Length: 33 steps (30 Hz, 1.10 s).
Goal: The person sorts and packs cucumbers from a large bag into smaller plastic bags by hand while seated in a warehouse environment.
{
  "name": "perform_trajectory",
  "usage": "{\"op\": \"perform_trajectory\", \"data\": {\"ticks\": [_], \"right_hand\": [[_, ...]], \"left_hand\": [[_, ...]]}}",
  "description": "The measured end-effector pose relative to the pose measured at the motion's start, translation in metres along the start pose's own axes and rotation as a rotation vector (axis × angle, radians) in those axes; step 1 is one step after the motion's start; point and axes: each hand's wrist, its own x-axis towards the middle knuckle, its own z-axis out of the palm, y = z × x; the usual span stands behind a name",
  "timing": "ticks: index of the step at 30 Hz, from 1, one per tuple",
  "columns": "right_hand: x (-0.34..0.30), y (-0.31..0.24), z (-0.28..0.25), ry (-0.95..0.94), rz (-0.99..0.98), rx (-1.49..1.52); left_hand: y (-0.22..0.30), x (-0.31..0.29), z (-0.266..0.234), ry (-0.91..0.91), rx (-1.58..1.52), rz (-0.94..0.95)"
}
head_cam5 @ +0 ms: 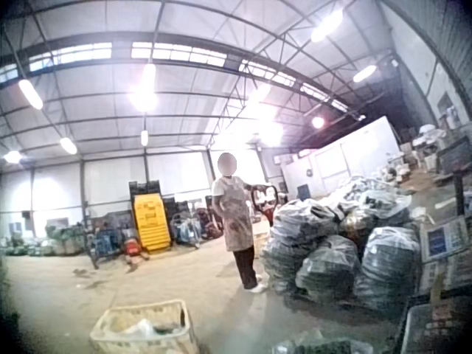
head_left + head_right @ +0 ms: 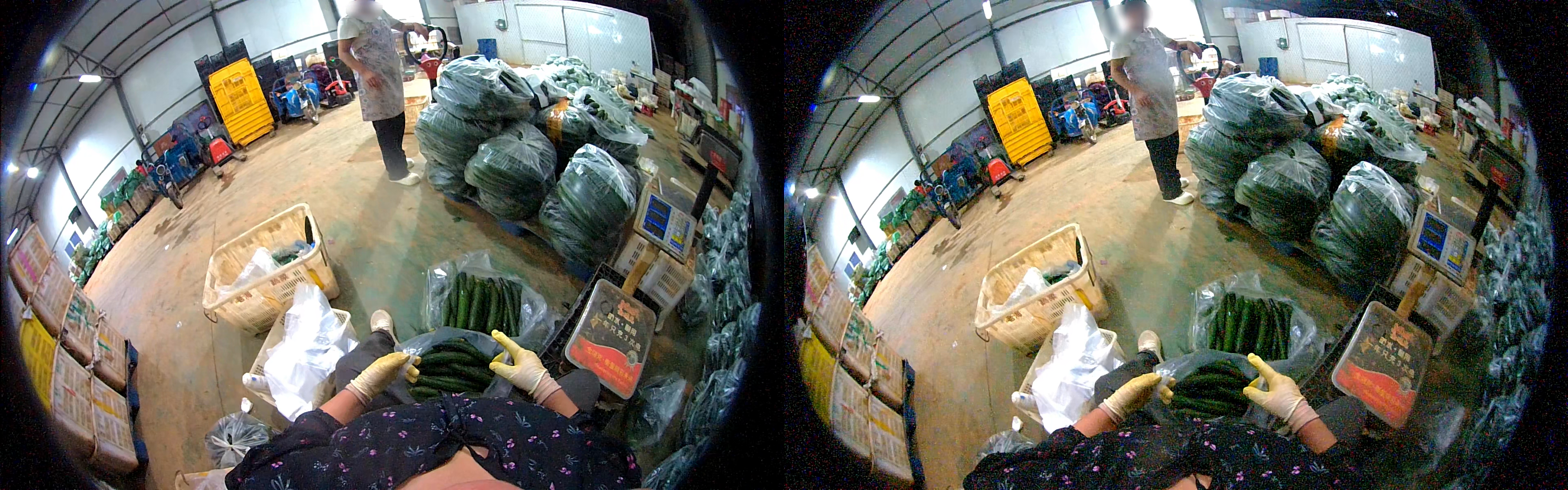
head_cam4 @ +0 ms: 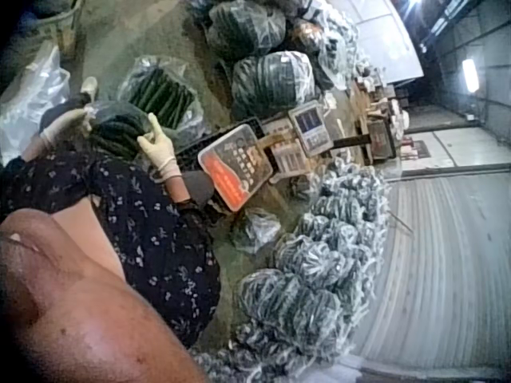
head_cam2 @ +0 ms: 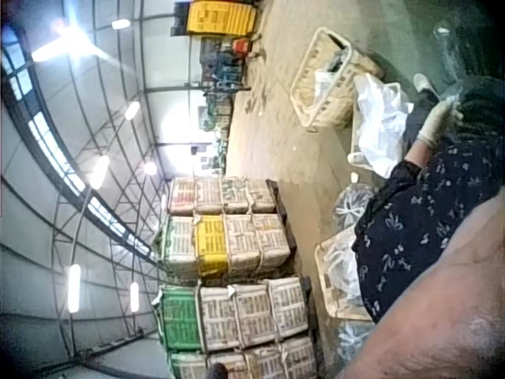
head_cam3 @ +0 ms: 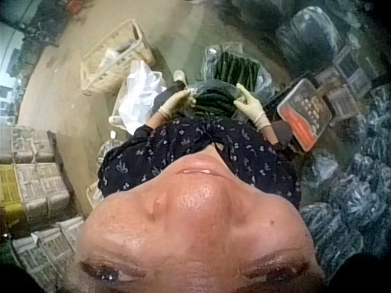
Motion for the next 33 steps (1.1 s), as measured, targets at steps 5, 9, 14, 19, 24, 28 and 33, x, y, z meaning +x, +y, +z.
{"op": "perform_trajectory", "data": {"ticks": [5, 9, 14, 19, 24, 28, 33], "right_hand": [[-0.005, -0.004, 0.001, -0.019, 0.084, 0.041], [-0.007, 0.003, 0.006, -0.029, 0.083, 0.092], [-0.002, 0.036, 0.015, 0.053, 0.043, 0.305], [0.007, 0.093, 0.005, 0.001, 0.259, 0.724], [0.016, 0.094, 0.007, -0.167, 0.299, 0.897], [0.022, 0.115, 0.013, -0.249, 0.364, 0.817], [0.022, 0.112, 0.017, -0.232, 0.443, 0.74]], "left_hand": [[0.011, -0.013, 0.025, 0.018, 0.087, -0.019], [0.017, -0.023, 0.04, 0.053, 0.186, -0.034], [0.012, -0.022, 0.03, 0.086, 0.34, -0.053], [0.033, -0.039, -0.021, 0.206, 0.208, -0.161], [0.013, -0.05, -0.068, -0.015, -0.34, -0.016], [0.012, -0.04, -0.069, -0.044, -0.494, 0.075], [0.011, -0.052, -0.081, -0.023, -0.543, 0.032]]}}
